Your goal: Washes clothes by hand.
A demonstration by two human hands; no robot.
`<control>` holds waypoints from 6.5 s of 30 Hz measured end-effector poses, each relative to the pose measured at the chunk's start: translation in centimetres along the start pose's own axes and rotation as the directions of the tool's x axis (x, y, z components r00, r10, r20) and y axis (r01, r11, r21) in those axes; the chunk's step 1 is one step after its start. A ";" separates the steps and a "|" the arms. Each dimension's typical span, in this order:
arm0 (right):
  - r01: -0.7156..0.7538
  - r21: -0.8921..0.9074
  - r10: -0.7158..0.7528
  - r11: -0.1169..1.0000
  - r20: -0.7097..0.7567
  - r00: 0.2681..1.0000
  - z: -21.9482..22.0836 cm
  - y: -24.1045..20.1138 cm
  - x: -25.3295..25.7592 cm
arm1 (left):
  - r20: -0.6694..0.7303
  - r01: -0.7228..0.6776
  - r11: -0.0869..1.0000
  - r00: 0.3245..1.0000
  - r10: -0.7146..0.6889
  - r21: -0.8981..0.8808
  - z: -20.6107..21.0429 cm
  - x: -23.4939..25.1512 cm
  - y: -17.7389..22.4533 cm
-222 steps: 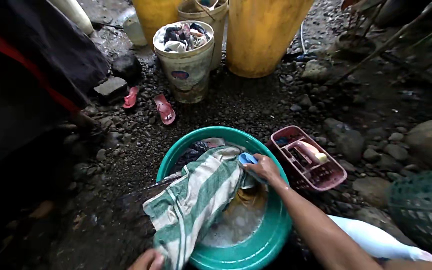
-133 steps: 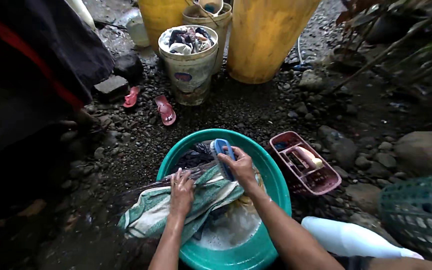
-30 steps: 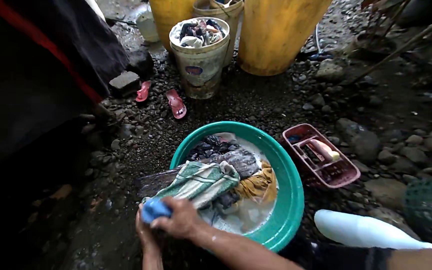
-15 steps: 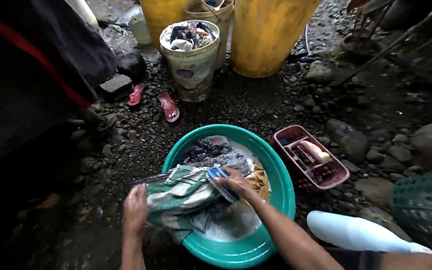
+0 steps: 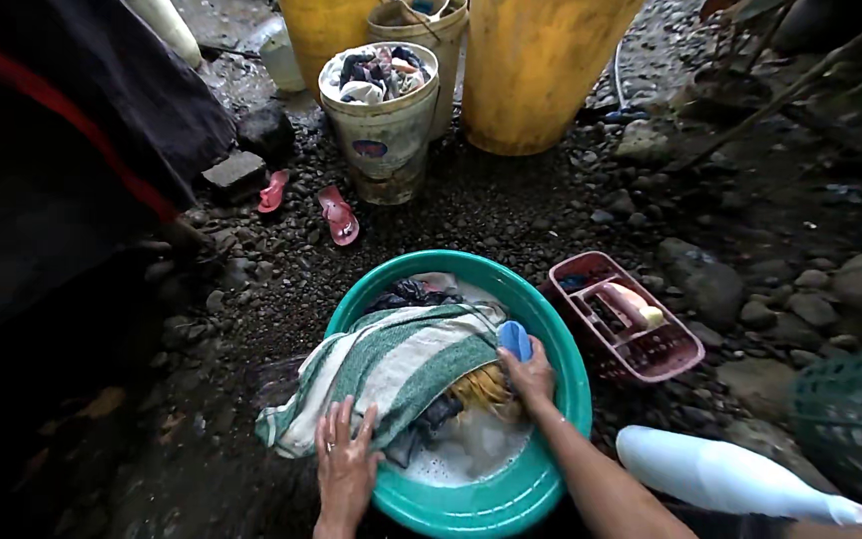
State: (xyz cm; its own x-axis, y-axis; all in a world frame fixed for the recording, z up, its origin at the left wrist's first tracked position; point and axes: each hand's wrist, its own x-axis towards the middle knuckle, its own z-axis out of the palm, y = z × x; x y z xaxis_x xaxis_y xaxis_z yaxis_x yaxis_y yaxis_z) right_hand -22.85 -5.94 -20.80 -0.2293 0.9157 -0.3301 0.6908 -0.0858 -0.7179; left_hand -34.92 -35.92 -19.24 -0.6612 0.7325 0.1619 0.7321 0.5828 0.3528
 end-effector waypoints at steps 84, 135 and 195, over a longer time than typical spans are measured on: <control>0.312 0.743 -0.736 0.591 0.340 0.585 -12.0 -13.4 -2.1 | -0.440 -0.347 0.709 0.896 0.058 -0.614 -25.9 8.3 9.9; 0.513 0.004 -0.385 0.858 0.667 0.638 9.1 -13.3 -12.2 | -0.374 0.557 0.727 0.625 -0.685 -0.401 -3.2 4.1 -6.1; 0.615 0.006 -0.405 0.789 0.758 0.512 11.3 -12.9 -9.6 | -0.020 0.310 0.175 0.444 -0.896 -0.934 -1.9 3.1 -1.8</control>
State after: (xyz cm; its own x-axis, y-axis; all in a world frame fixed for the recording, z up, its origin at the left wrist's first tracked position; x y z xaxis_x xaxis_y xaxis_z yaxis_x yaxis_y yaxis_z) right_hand -37.27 -18.02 -15.30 -0.9165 0.2060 -0.3428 0.3998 0.4931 -0.7726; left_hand -38.58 -35.35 -17.59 -0.9526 -0.2038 -0.2257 -0.2306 0.0003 0.9730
